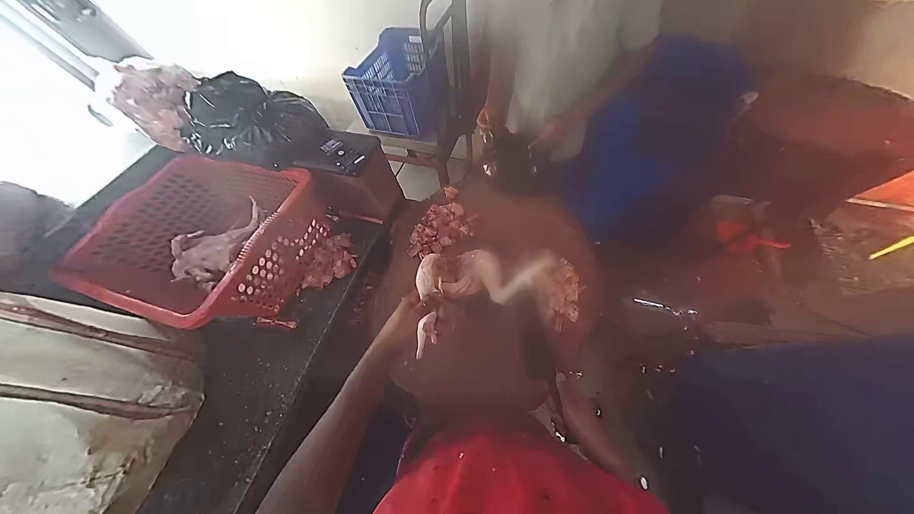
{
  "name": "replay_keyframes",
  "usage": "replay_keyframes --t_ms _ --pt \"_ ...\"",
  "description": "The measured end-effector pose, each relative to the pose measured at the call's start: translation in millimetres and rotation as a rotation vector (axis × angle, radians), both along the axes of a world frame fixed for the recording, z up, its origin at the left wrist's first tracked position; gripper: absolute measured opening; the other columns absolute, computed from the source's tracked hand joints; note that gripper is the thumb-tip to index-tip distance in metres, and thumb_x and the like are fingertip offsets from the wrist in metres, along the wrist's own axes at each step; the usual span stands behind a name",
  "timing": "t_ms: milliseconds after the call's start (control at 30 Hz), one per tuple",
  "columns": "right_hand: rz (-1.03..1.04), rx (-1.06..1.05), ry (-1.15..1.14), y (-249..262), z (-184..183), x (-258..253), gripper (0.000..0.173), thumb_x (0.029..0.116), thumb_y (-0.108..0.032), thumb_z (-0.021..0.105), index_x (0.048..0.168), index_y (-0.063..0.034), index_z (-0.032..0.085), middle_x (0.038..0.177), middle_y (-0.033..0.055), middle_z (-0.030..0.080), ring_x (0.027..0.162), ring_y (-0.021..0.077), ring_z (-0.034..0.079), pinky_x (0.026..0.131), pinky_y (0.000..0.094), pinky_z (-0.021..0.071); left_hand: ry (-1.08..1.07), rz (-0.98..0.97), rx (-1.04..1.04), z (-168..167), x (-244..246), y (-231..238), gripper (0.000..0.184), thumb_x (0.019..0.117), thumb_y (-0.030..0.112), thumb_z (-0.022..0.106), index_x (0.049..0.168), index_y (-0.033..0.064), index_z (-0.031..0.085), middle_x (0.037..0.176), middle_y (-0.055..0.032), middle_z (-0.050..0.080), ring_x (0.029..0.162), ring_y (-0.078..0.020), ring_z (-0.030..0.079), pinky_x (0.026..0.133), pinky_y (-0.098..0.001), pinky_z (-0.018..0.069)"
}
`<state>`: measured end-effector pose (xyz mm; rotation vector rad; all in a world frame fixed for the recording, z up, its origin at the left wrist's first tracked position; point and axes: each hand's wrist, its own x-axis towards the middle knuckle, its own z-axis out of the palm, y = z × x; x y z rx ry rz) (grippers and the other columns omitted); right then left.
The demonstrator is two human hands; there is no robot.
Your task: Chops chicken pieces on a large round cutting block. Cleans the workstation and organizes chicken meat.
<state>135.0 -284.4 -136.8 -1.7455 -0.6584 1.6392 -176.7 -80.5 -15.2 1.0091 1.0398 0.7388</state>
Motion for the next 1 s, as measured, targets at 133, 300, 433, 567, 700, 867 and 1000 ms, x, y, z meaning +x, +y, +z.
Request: replay_keyframes --t_ms 133,300,433,567,700,867,1000 --pt "0.069 0.081 -0.215 15.8 3.7 -4.8 0.06 0.1116 -0.048 0.019 0.125 -0.006 0.06 0.07 0.0032 0.05 0.051 0.0162 0.044 0.049 0.036 0.0436 -0.028 0.115 -0.291 -103.1 31.4 -31.7 0.029 0.1109 0.023 0.041 0.118 0.0007 0.058 0.086 -0.0078 0.07 0.069 -0.0159 0.066 0.064 -0.0311 0.057" --pt "0.078 0.586 -0.362 38.7 87.7 -5.7 0.061 0.109 -0.05 0.025 0.122 -0.002 0.059 0.072 -0.0055 0.049 0.056 0.0049 0.045 0.052 0.0253 0.0451 -0.043 0.203 -0.341 -109.9 60.5 -65.7 0.026 0.1105 0.023 0.045 0.12 -0.0007 0.052 0.076 -0.0087 0.071 0.057 -0.0156 0.065 0.054 -0.0295 0.0559" --pt "-0.018 1.073 -0.291 53.6 175.3 -25.1 0.067 0.1015 -0.071 0.029 0.113 -0.0116 0.059 0.073 -0.0128 0.049 0.059 -0.0038 0.047 0.053 0.0178 0.044 -0.017 0.13 -0.344 -87.8 60.7 -70.7 0.027 0.112 0.021 0.039 0.111 -0.0007 0.055 0.076 -0.0075 0.071 0.055 -0.0118 0.063 0.051 -0.0245 0.0518" --pt "-0.098 1.259 -0.326 62.5 168.8 -67.2 0.066 0.0995 -0.074 0.027 0.111 -0.0211 0.063 0.079 -0.0128 0.06 0.071 -0.0043 0.058 0.066 0.0207 0.0527 -0.076 0.096 -0.382 -107.6 58.8 -69.7 0.034 0.1126 0.024 0.036 0.11 -0.0016 0.058 0.079 -0.0096 0.072 0.057 -0.0145 0.064 0.053 -0.0282 0.0537" --pt "0.223 0.603 -0.628 42.1 34.2 -88.5 0.057 0.1107 -0.044 0.032 0.126 0.0029 0.061 0.086 0.0116 0.068 0.074 0.0176 0.066 0.074 0.0396 0.058 -0.115 0.033 -0.393 -117.6 45.4 -67.9 0.039 0.1134 0.029 0.032 0.114 -0.0003 0.058 0.081 -0.0093 0.072 0.057 -0.0143 0.064 0.054 -0.0285 0.0543" --pt "0.359 0.087 -0.555 54.1 42.7 -98.7 0.053 0.1123 -0.041 0.032 0.14 -0.0012 0.055 0.106 0.0221 0.068 0.097 0.0339 0.067 0.092 0.0543 0.0531 -0.186 -0.095 -0.41 -150.3 -4.4 -67.6 0.038 0.1124 0.03 0.036 0.119 0.0006 0.059 0.085 -0.0094 0.074 0.06 -0.014 0.066 0.056 -0.0275 0.0548" --pt "0.166 0.414 -0.493 57.3 60.1 -116.6 0.051 0.1094 -0.04 0.032 0.124 -0.0008 0.06 0.075 0.0026 0.055 0.061 0.0134 0.053 0.06 0.0353 0.0511 -0.001 -0.192 -0.456 -140.9 -21.1 -62.1 0.031 0.1119 0.029 0.039 0.121 0.003 0.053 0.078 -0.0062 0.071 0.052 -0.0115 0.062 0.047 -0.025 0.0518"
